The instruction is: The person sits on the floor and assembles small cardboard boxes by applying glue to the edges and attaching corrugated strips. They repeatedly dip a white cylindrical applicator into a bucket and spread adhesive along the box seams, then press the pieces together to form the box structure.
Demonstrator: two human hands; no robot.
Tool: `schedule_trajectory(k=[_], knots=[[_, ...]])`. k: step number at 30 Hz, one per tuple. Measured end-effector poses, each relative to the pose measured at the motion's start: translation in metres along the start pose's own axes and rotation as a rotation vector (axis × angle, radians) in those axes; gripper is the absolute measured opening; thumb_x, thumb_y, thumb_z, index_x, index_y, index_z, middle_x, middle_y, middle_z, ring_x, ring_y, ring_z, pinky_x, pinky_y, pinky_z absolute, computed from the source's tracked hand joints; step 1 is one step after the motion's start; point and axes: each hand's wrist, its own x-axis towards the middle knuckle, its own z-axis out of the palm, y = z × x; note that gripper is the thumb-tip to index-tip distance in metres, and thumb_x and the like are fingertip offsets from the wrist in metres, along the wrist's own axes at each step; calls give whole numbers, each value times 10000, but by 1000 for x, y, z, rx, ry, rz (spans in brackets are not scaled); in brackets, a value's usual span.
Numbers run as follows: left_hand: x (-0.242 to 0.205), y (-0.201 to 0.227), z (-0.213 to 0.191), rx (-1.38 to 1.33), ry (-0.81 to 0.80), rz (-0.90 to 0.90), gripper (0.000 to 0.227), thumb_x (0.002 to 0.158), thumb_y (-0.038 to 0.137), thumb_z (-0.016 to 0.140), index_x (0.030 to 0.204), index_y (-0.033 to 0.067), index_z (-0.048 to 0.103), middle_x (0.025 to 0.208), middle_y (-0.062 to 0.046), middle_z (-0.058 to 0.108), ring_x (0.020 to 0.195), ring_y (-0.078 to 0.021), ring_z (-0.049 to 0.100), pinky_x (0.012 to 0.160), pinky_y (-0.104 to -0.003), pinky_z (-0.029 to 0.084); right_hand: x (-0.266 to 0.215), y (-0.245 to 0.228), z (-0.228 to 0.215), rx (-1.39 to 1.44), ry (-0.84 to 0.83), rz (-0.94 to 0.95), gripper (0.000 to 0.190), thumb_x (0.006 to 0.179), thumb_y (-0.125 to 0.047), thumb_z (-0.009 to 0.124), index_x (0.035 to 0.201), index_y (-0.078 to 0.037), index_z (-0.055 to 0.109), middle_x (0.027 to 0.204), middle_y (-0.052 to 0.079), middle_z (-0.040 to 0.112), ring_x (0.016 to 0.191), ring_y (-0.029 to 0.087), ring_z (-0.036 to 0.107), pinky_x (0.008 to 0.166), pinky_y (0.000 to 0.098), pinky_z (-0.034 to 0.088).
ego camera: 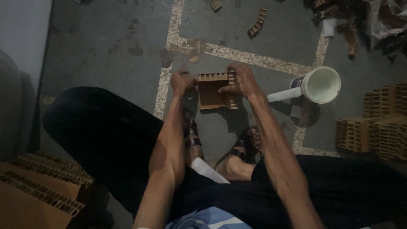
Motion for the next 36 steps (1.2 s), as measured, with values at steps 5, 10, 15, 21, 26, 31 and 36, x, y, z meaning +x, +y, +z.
schedule_trajectory(k=[5,10,15,21,26,31,36], knots=[[-23,25,-17,-503,42,-501,454,762,103,806,1151,-57,635,856,-211,767,653,-256,768,502,-380,629,0,0,1,-3,2,-3,792,520,-455,1027,1131,-112,659,1130,120,633,1142,326,553,990,508,473],[-72,72,-24,-359,247,-460,331,887,246,735,1024,-14,582,833,-164,717,633,-243,725,498,-382,583,-2,5,2,-16,41,-44,789,504,-460,1012,1127,-115,673,1168,124,646,1167,343,555,1024,503,467],[-143,105,4,-7,307,13,249,993,268,656,947,28,610,816,-132,657,743,-292,662,702,-430,520,1,10,6,-41,56,-61,800,495,-472,1015,1123,-109,676,1115,129,664,1124,352,583,1001,499,465],[-210,116,42,-52,43,478,451,1005,324,638,1259,-29,517,1135,-226,569,1053,-388,604,900,-484,504,3,25,13,9,101,-122,760,546,-498,995,1098,-91,670,1072,129,681,1081,347,608,998,488,477],[-213,101,57,222,-54,618,853,852,349,773,1445,-109,366,1305,-288,512,1183,-462,479,994,-571,397,0,36,24,-4,193,-187,813,510,-566,1004,1077,-88,672,1049,135,690,1057,372,608,977,508,453],[-203,94,67,507,-160,442,804,714,286,816,1354,-40,454,1223,-219,559,1163,-409,515,992,-541,409,-3,39,27,23,191,-73,803,465,-579,999,1013,-86,680,950,107,706,960,348,631,911,501,481],[-199,96,67,564,-192,395,597,809,287,821,1233,8,507,1167,-205,561,1146,-395,526,981,-526,412,-5,39,29,83,204,-49,810,476,-632,980,956,-73,644,846,109,687,798,301,679,789,443,558]])
